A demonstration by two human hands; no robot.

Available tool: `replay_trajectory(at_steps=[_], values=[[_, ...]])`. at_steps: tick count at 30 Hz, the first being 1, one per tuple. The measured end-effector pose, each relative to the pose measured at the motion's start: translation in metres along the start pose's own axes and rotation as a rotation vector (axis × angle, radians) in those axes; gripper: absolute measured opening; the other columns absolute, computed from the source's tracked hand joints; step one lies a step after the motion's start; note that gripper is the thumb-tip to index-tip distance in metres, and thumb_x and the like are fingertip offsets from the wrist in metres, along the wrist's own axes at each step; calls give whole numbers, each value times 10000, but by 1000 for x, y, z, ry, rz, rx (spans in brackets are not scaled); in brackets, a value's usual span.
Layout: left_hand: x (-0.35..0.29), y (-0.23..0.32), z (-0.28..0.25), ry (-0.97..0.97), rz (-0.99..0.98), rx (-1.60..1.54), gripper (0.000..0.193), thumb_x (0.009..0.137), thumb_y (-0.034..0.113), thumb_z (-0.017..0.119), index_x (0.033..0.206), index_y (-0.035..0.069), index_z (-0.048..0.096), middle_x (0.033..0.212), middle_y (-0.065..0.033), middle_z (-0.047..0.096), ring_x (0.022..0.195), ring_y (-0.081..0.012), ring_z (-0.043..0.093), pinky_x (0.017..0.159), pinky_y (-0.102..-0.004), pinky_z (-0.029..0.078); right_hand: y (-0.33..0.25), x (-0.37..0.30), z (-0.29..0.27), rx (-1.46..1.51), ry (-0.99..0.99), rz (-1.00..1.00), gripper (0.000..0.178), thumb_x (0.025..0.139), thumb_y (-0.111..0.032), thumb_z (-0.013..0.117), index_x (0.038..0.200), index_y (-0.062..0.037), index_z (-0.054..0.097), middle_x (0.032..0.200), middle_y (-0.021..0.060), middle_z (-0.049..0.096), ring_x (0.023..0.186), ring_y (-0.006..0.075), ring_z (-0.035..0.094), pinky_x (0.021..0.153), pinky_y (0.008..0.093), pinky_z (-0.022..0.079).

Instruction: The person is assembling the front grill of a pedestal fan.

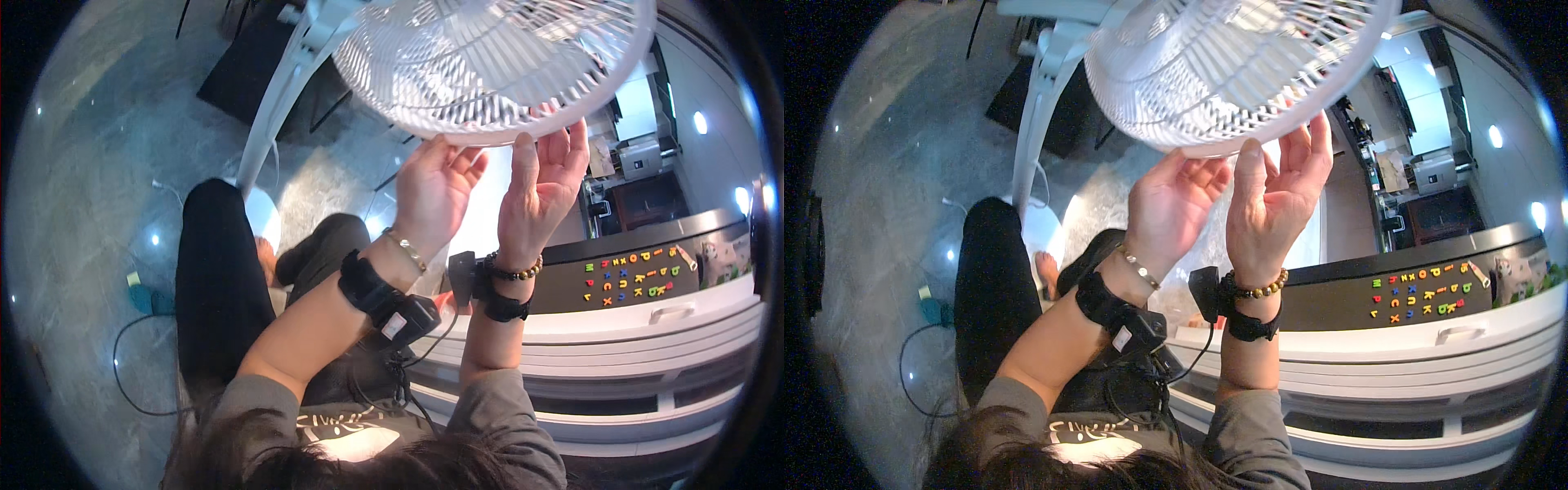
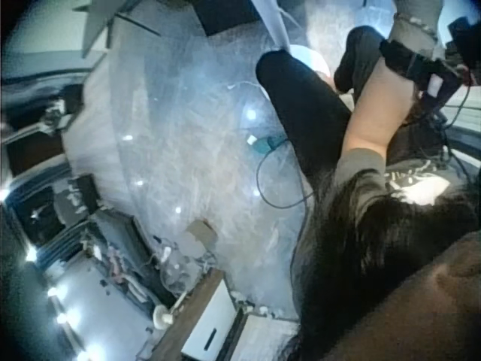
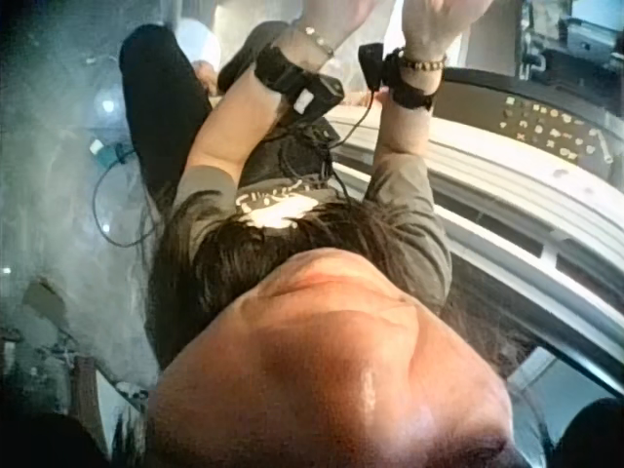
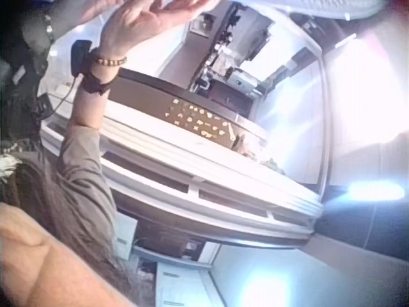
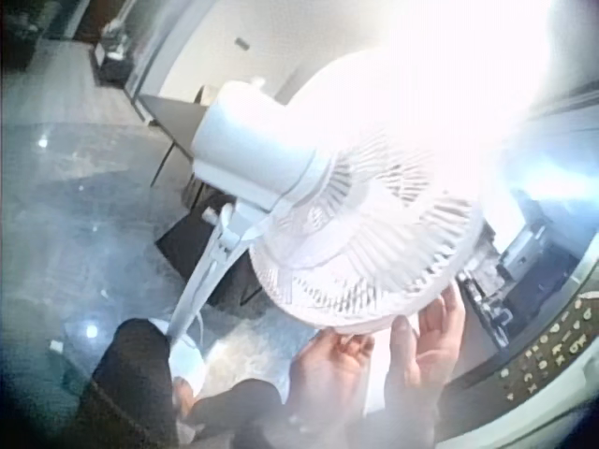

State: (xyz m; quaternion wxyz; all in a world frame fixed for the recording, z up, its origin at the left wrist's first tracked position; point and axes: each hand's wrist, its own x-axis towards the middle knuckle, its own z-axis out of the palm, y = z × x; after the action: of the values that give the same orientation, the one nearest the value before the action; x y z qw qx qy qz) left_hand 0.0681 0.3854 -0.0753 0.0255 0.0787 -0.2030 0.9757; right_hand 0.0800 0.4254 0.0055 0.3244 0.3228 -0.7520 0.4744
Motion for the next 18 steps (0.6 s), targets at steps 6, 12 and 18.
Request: replay_trajectory(at_steps=[6, 12, 18], values=[[-5, -1, 15, -45, -72, 54, 151, 895, 141, 444, 901, 28, 544, 948, -80, 585, 947, -183, 543, 891, -349, 412, -11, 23, -17, 22, -114, 49, 612, 836, -39, 558, 1322, 78, 204, 1198, 182, 476, 1109, 229, 485, 875, 317, 454], [0, -5, 13, -118, -175, 37, 188, 882, 147, 471, 978, 6, 551, 993, -87, 594, 999, -193, 557, 891, -358, 426, -20, 24, -18, -51, -159, 136, 639, 770, 32, 563, 1314, 68, 230, 1164, 170, 504, 1082, 223, 515, 876, 319, 469], [7, -1, 17, -105, -171, 35, 148, 874, 114, 468, 921, 0, 551, 971, -114, 594, 936, -203, 567, 886, -371, 427, -15, 29, -20, -63, -144, 160, 609, 751, 47, 587, 1284, 59, 292, 1145, 161, 528, 1053, 207, 537, 863, 315, 476]])
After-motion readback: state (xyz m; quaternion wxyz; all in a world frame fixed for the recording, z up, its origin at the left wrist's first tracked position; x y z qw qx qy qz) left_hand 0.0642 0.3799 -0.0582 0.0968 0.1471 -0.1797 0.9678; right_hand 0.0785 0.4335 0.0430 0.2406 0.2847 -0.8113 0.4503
